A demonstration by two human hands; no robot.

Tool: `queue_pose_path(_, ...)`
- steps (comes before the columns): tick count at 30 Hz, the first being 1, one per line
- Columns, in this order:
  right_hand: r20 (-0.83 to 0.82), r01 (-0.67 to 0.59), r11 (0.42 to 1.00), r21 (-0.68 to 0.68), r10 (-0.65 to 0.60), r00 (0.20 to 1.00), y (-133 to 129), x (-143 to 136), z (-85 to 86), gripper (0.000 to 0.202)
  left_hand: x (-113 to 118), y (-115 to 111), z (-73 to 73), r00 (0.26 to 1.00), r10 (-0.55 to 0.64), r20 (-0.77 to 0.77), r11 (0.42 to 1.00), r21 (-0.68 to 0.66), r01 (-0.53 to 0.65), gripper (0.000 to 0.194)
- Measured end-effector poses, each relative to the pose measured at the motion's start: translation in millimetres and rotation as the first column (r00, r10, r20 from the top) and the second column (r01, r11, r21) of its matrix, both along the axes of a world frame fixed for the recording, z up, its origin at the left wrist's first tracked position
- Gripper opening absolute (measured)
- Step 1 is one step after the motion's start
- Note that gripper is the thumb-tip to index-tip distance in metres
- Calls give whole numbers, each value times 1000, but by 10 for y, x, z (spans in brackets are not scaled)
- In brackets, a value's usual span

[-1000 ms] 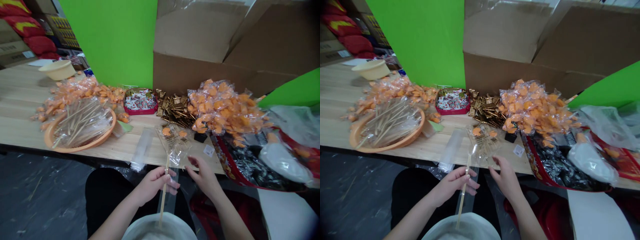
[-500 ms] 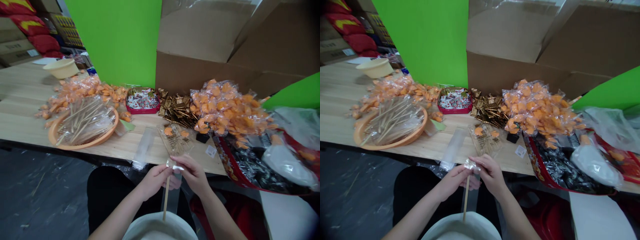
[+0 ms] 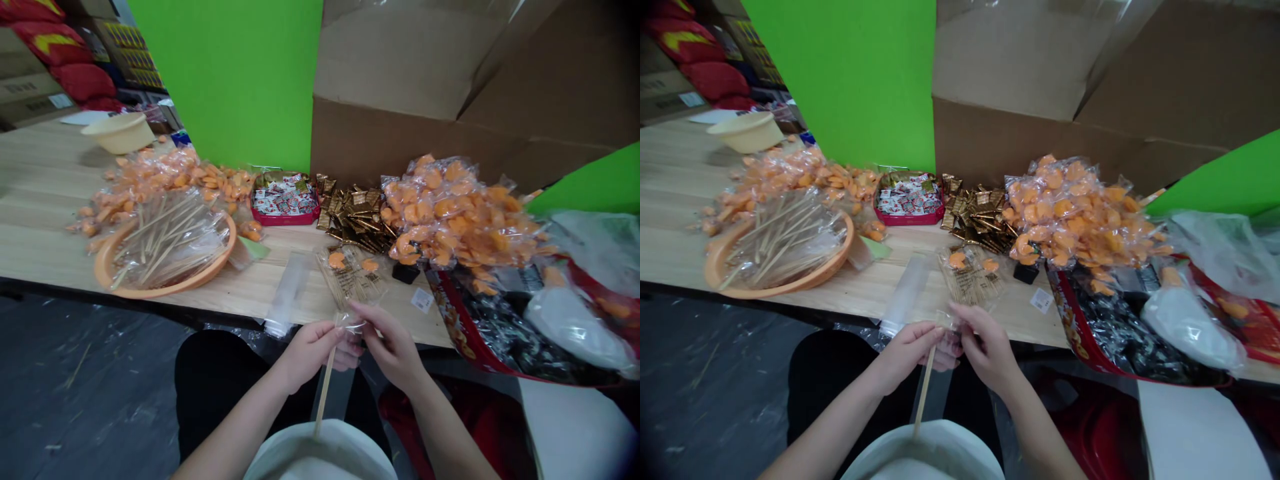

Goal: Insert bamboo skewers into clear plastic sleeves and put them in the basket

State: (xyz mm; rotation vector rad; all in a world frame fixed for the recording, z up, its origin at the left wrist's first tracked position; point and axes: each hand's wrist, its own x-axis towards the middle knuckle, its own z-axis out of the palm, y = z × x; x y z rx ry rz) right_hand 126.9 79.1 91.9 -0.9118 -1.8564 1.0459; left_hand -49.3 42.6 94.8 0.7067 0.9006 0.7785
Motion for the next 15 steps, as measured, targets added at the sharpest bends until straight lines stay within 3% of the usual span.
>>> queue_pose_path(2, -177, 81, 976, -203, -118, 977, 22, -26, -11, 47, 1, 2, 9, 1000, 13, -24, 1000, -24, -14, 37)
queue_pose_path(4, -276, 75, 918, -390, -194, 941, 47, -96, -22, 53, -1, -3, 11, 1000, 3, -27, 999, -33, -4, 36)
queue_pose_path(7, -223, 110, 869, -482, -243, 944, 92, -212, -60, 61, 4, -28, -16, 999, 5, -37, 1000, -31, -6, 36)
queue_pose_path(11, -40, 406, 862, -304, -437, 899, 154, -131, -205, 51, -128, -53, -70, 994, 28, -107, 998, -58, -34, 37)
queue_pose_path(13, 232, 463, 879, -114, -429, 873, 159, 26, -330, 32, -385, -12, -20, 962, 94, -258, 995, 9, -95, 37)
queue_pose_path(15, 579, 437, 899, 36, -375, 724, 120, 214, -475, 29, -819, 91, 136, 827, 274, -491, 959, 204, -197, 36)
